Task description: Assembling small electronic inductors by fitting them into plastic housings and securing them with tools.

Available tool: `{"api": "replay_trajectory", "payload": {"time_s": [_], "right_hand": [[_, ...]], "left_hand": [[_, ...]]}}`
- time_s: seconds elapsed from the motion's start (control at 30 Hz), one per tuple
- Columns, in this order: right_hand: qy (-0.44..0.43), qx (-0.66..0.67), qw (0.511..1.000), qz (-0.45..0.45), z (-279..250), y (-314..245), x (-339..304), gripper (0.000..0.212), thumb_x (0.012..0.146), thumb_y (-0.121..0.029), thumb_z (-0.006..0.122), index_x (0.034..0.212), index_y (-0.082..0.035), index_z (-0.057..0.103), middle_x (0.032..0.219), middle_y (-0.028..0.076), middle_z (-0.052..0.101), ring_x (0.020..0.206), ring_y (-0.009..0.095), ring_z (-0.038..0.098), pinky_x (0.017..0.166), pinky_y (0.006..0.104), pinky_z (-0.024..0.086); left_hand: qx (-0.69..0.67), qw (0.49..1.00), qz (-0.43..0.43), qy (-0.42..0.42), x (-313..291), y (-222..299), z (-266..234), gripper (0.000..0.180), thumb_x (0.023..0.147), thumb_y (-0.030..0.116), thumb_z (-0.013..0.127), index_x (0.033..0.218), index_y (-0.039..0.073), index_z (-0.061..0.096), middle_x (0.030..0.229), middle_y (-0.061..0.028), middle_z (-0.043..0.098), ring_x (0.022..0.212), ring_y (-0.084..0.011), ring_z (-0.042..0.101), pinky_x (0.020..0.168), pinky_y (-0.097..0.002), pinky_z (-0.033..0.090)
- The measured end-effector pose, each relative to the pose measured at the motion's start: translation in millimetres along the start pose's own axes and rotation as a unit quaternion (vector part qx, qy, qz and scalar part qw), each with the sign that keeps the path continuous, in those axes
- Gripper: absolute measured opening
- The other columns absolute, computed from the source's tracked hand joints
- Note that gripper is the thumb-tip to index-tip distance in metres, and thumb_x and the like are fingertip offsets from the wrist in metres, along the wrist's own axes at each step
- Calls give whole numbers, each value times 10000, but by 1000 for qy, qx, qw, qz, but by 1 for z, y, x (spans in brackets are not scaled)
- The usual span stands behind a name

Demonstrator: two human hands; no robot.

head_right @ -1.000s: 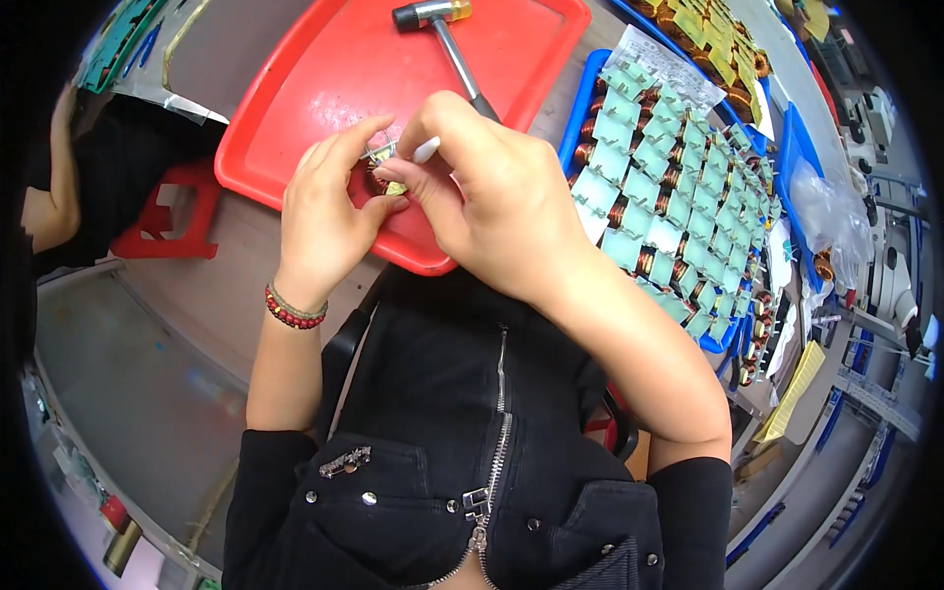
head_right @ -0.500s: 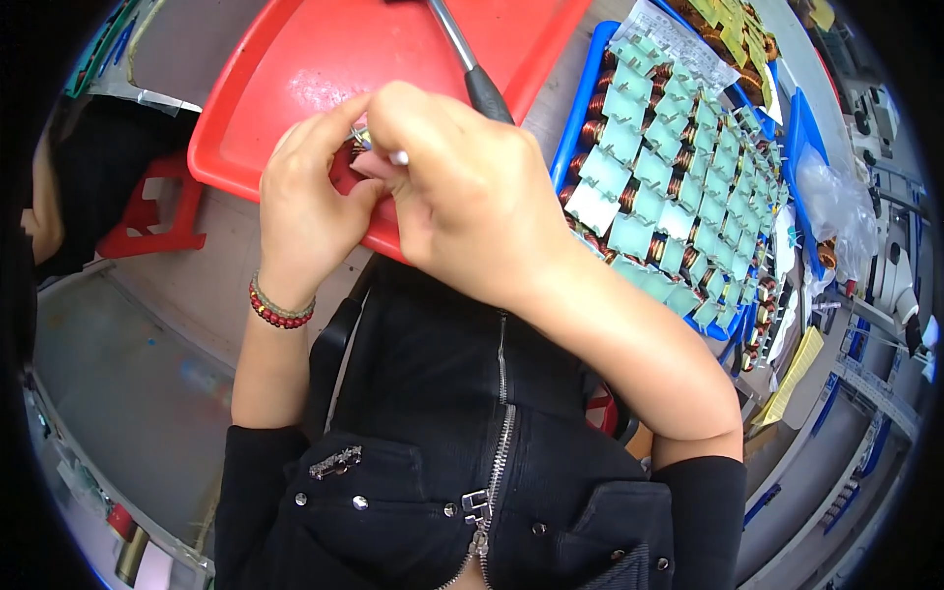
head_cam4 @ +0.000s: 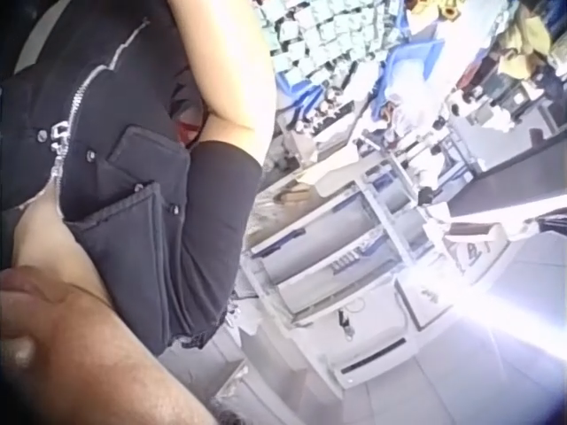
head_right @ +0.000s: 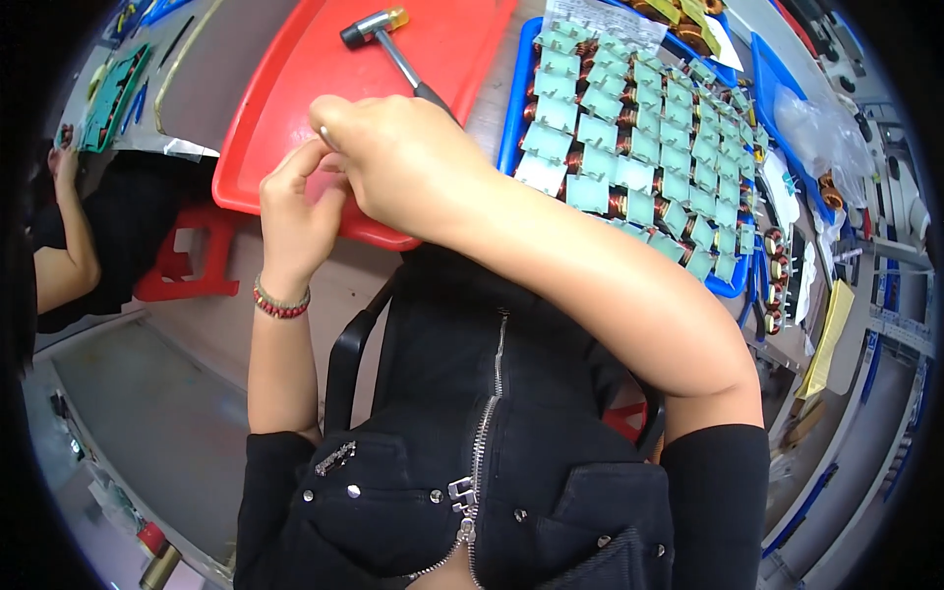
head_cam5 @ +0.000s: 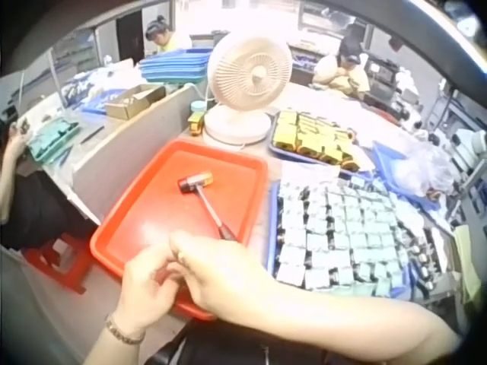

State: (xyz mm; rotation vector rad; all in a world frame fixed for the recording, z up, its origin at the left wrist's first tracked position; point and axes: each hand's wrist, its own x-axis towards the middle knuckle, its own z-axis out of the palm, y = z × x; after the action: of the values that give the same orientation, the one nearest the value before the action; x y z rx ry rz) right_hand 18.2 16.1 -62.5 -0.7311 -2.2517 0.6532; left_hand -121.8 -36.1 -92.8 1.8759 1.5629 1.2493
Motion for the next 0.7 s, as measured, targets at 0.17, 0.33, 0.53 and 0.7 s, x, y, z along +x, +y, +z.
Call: {"api": "replay_trajectory", "payload": {"time_s": [0.17,0.33,0.53,0.7], "right_hand": [[-47,-103,994,-2,-9,-8,9,220,696,-73,676,828,-34,505,911,130,497,796,302,555,677,354,463],[-229,67,967,88,-51,16,32,500,683,-269,743,1107,-92,546,1035,130,573,945,218,565,801,319,464],[-152,-253,909,293,4,61,40,452,776,-257,634,1128,4,520,1047,224,581,972,336,578,830,389,453],[-80,80,931,348,-21,62,52,291,823,-200,569,1015,18,544,721,57,548,554,122,527,524,268,442]], "left_hand": [[22,999,23,29,1,-4,5,85,722,-62,571,788,-9,567,827,-148,610,780,-308,597,665,-342,478],[30,994,98,31,-3,-18,7,111,708,-74,589,775,2,544,847,-146,575,891,-291,577,683,-370,477],[18,995,94,36,0,-16,15,148,700,-86,596,757,-1,488,861,-147,521,878,-323,569,740,-379,476],[38,992,111,48,0,-16,20,160,689,-88,597,761,-6,481,874,-146,480,857,-319,544,794,-396,454]]}}
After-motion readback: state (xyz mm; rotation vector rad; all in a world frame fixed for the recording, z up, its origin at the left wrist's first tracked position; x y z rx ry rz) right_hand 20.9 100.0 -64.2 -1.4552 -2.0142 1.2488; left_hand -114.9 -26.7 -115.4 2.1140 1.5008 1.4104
